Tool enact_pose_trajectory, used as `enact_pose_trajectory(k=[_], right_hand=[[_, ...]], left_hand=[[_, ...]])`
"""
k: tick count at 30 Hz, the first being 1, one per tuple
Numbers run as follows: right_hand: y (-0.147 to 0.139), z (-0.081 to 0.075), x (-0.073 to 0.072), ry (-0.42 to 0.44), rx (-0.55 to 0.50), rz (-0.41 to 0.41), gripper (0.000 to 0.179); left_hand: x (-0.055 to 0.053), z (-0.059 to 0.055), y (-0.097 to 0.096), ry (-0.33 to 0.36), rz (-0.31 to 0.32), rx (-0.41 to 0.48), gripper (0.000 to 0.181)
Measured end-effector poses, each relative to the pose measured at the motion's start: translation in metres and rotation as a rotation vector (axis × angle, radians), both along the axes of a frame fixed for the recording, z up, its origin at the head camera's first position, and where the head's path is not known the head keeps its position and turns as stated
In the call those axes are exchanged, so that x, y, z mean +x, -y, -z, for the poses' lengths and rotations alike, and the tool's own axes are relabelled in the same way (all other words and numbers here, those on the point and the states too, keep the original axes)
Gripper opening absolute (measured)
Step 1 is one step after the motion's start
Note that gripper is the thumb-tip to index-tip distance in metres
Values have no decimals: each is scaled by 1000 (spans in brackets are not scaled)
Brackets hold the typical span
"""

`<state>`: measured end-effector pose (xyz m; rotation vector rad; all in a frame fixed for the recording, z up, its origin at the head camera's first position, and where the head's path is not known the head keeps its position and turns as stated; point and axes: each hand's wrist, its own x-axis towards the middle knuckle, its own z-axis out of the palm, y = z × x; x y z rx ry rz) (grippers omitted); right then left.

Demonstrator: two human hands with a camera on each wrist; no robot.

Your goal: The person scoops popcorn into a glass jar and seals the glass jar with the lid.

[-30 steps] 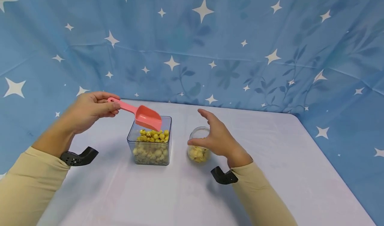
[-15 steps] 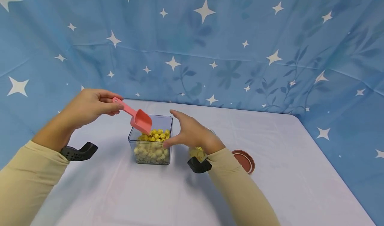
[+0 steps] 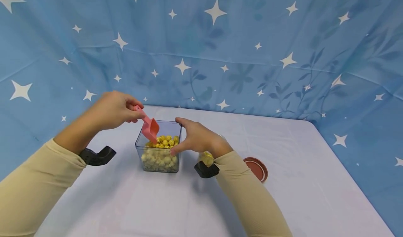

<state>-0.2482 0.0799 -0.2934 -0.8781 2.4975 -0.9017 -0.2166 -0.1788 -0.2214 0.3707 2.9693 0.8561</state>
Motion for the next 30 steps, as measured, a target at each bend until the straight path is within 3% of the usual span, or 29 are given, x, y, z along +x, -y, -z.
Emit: enact_pose_trajectory(k=[4, 7, 19, 25, 30], right_hand=[[0, 0, 0, 7, 1, 5, 109], [-1, 1, 0, 12, -5, 6, 109], [-2, 3, 0, 20, -46, 2, 109], [-3, 5, 1, 23, -54, 2, 110], [-3, 5, 2, 24, -55, 3, 109]], left_hand=[[-5, 1, -14, 2, 36, -94, 22], [-10, 5, -20, 41, 35, -97, 21], [-29, 45, -8, 203, 24, 29, 25], [-33, 57, -7, 222, 21, 73, 28], [-30, 61, 1, 243, 0, 184, 28]])
